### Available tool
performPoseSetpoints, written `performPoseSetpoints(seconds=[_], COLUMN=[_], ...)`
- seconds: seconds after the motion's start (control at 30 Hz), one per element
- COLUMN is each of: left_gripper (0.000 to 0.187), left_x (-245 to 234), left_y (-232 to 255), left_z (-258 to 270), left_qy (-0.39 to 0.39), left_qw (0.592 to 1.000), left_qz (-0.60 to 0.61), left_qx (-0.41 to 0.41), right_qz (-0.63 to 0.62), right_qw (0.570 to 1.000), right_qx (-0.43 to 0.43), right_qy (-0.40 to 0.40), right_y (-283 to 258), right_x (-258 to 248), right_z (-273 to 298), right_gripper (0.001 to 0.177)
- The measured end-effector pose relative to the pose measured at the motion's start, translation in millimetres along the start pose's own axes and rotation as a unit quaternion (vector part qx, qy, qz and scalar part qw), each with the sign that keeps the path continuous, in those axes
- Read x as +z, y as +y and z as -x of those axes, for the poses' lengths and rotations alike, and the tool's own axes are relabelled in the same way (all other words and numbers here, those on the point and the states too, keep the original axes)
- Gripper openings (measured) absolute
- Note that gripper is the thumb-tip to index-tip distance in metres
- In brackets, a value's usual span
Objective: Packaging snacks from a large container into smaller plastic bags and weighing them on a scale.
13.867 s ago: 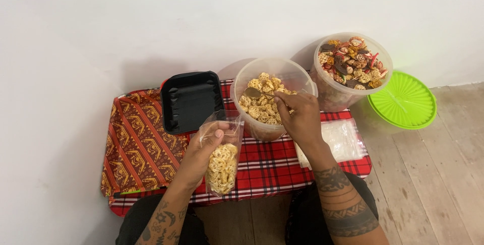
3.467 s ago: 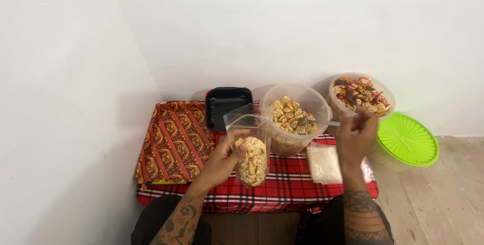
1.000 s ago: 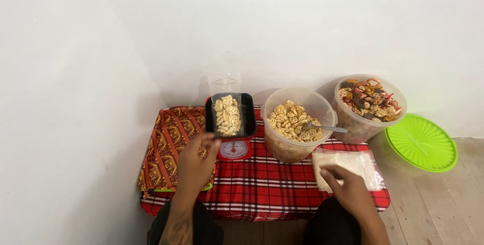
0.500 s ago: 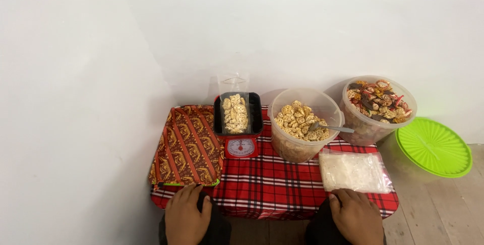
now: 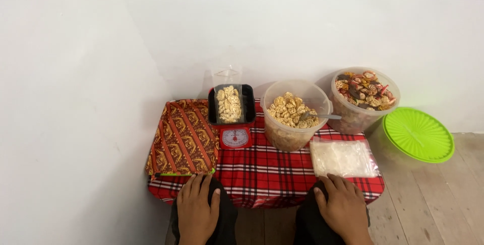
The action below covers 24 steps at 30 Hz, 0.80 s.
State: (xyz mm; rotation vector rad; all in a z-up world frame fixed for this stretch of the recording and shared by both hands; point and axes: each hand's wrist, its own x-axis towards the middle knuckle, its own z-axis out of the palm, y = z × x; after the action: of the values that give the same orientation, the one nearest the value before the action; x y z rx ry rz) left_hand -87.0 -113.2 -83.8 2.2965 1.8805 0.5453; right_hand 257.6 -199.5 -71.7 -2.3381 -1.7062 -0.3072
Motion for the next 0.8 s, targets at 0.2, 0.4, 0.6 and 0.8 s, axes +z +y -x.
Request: performPoseSetpoints(seconds=[0.2,0.4,0.6,0.8], left_gripper=[0.048,0.047,0.052,0.055], left_x=[3,3,8,11], left_y=[19,39,44,46], left_z=[-3,-2,-4,-5], left_qy=[0.049,0.044,-0.001,-0.033], left_qw=[0.997,0.995,0.995,0.994], left_qz=[0.003,0.033,0.062,0.064], left_qx=[0.059,0.089,0.081,0.08], right_qz=[-0.05,-0.041,-0.065,-0.054], right_qw=[0.999,0.999,0.997,0.997], right_qx=[-0.012,-0.014,-0.035,-0.056], right_qy=[-0.01,-0.019,-0.007,-0.018], right_y=[-7,-18,-26,-37], right_x=[-4,-2,-6,-4], right_z=[-8,-7,-8,-7], right_gripper=[0.04,0.041,0.04,0.043])
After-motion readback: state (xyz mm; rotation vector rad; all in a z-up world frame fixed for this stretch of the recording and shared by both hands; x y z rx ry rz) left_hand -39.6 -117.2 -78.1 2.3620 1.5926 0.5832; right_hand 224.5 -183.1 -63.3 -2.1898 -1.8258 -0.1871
